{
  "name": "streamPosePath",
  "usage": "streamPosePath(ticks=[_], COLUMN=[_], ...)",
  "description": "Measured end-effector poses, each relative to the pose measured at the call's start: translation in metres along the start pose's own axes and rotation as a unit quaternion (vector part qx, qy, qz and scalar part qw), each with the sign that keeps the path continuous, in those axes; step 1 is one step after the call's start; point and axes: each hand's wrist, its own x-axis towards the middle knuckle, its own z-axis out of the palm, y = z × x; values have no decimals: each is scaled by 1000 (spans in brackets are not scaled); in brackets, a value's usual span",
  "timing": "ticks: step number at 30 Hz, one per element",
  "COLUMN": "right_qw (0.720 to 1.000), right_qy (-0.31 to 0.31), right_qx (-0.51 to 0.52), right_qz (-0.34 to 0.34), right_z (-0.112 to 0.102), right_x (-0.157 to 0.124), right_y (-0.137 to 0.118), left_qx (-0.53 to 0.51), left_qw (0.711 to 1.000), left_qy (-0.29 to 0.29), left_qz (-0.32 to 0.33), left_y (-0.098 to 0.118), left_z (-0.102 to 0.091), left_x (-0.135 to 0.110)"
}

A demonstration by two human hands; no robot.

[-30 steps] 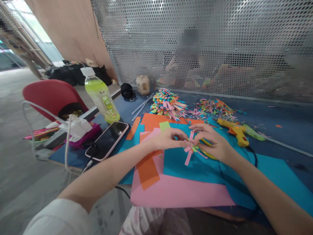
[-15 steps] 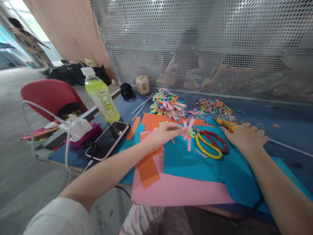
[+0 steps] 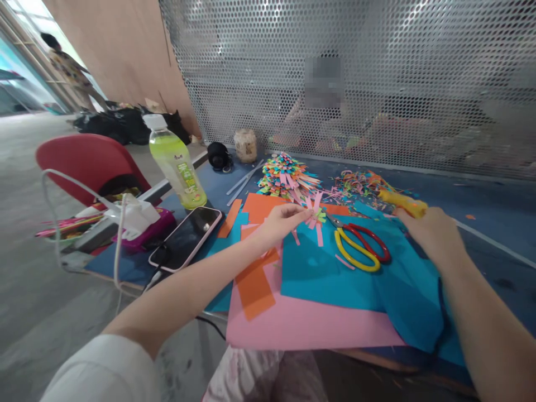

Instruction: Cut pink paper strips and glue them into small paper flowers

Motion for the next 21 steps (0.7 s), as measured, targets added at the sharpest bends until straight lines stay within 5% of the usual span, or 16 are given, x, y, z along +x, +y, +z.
streamPosePath(ticks=[3, 6, 13, 16, 21], right_qw=[993, 960, 827, 787, 760], right_qy=[89, 189, 308, 334, 344], right_qx=[63, 106, 115, 107, 65], right_qz=[-54, -176, -456, -508, -547], right_z=[-5, -5, 1, -2, -9], right_x=[-10, -22, -45, -51, -59], right_y=[-9, -19, -32, -35, -41], left_qx=[4, 17, 26, 23, 16], left_qw=[1000, 999, 995, 995, 995], left_qy=[16, 36, 88, 89, 97], left_qz=[-4, -13, -24, -24, -23], left_y=[2, 4, 2, 2, 3], left_z=[0, 0, -4, -5, -5], left_x=[-1, -1, 1, 1, 2])
